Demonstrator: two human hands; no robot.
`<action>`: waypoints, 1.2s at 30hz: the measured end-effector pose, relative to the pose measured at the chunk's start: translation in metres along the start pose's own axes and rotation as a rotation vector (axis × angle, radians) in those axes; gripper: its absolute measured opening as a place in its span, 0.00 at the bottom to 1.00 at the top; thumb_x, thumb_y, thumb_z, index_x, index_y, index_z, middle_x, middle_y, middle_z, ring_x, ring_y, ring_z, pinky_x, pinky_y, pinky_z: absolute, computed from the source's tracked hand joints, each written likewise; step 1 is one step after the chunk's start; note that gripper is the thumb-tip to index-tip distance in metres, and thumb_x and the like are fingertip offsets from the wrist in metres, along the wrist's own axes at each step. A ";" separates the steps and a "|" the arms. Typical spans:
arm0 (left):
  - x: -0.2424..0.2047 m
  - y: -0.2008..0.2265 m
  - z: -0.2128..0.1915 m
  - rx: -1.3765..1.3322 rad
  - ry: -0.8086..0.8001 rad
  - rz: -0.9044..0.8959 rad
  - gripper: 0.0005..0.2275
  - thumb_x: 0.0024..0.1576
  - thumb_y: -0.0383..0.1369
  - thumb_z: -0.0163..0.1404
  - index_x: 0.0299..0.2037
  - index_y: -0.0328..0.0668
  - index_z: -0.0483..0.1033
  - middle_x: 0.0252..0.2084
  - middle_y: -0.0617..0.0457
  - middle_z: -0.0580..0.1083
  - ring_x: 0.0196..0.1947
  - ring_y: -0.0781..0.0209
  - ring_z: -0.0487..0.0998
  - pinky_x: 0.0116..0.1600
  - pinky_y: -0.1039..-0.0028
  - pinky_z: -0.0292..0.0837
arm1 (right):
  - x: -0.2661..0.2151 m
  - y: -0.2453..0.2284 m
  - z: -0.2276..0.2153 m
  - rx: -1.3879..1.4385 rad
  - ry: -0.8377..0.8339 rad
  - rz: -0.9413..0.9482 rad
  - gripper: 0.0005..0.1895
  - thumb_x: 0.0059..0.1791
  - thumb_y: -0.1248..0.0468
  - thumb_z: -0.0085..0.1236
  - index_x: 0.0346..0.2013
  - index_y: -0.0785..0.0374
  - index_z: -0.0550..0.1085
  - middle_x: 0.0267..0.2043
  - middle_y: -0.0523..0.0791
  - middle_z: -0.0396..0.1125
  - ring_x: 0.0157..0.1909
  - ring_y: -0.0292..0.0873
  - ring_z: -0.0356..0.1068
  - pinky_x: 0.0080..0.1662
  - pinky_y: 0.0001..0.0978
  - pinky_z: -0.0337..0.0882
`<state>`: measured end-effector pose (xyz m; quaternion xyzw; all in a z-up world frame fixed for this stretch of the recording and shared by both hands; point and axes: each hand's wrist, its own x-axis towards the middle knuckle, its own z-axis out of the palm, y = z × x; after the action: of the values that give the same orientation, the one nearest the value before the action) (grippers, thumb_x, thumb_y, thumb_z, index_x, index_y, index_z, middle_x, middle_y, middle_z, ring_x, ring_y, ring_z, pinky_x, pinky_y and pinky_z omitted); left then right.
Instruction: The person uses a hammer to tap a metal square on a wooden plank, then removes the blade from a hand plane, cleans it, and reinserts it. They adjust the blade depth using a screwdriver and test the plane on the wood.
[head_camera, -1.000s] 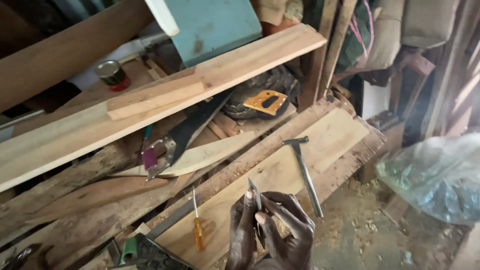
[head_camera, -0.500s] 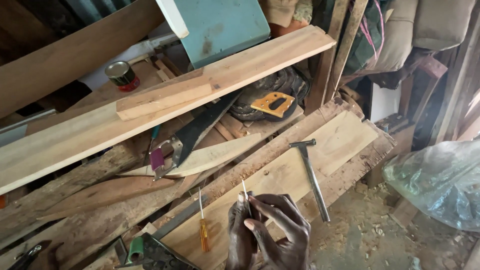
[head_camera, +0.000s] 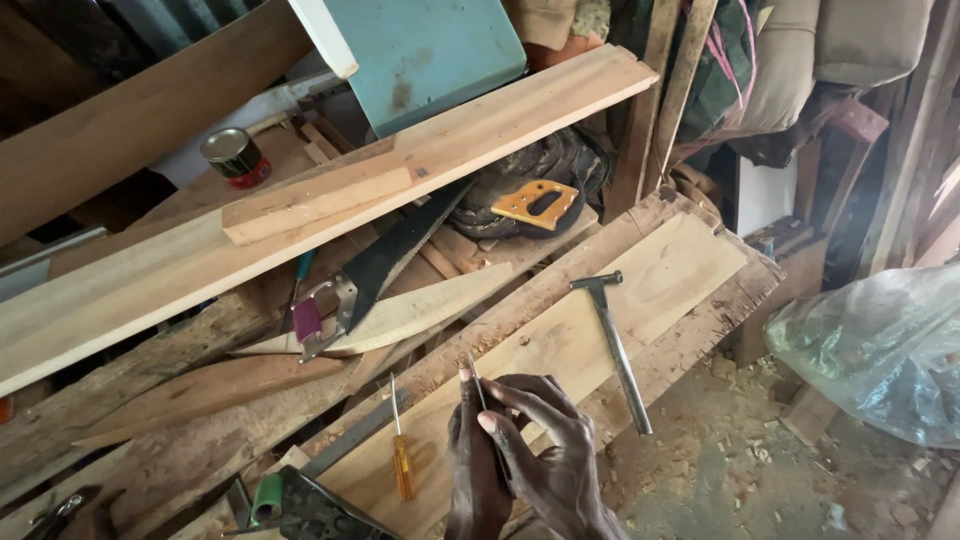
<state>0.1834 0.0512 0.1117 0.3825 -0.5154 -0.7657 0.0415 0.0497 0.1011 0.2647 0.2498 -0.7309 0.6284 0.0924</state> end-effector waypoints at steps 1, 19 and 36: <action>0.004 0.030 0.013 0.034 0.015 -0.004 0.27 0.62 0.50 0.29 0.59 0.51 0.78 0.41 0.41 0.78 0.43 0.51 0.84 0.47 0.63 0.79 | -0.001 0.003 -0.001 -0.002 -0.006 0.000 0.13 0.49 0.61 0.63 0.46 0.61 0.80 0.45 0.47 0.78 0.47 0.42 0.79 0.46 0.30 0.82; 0.077 0.101 0.065 0.001 -0.175 0.486 0.28 0.62 0.52 0.29 0.57 0.36 0.68 0.25 0.52 0.69 0.14 0.68 0.64 0.15 0.77 0.62 | -0.007 0.066 -0.024 -0.306 0.046 0.131 0.16 0.53 0.51 0.51 0.46 0.57 0.78 0.52 0.45 0.75 0.54 0.42 0.74 0.55 0.37 0.76; 0.174 0.026 0.045 1.095 -0.090 0.945 0.28 0.45 0.31 0.67 0.59 0.57 0.77 0.41 0.51 0.72 0.43 0.43 0.70 0.37 0.55 0.73 | -0.053 0.143 -0.079 -0.548 0.302 0.809 0.27 0.55 0.49 0.39 0.66 0.51 0.70 0.36 0.52 0.75 0.28 0.48 0.70 0.30 0.47 0.68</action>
<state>0.0237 -0.0063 0.0466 0.0529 -0.9364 -0.3133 0.1491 0.0123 0.2028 0.1309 -0.1800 -0.8855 0.4284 0.0085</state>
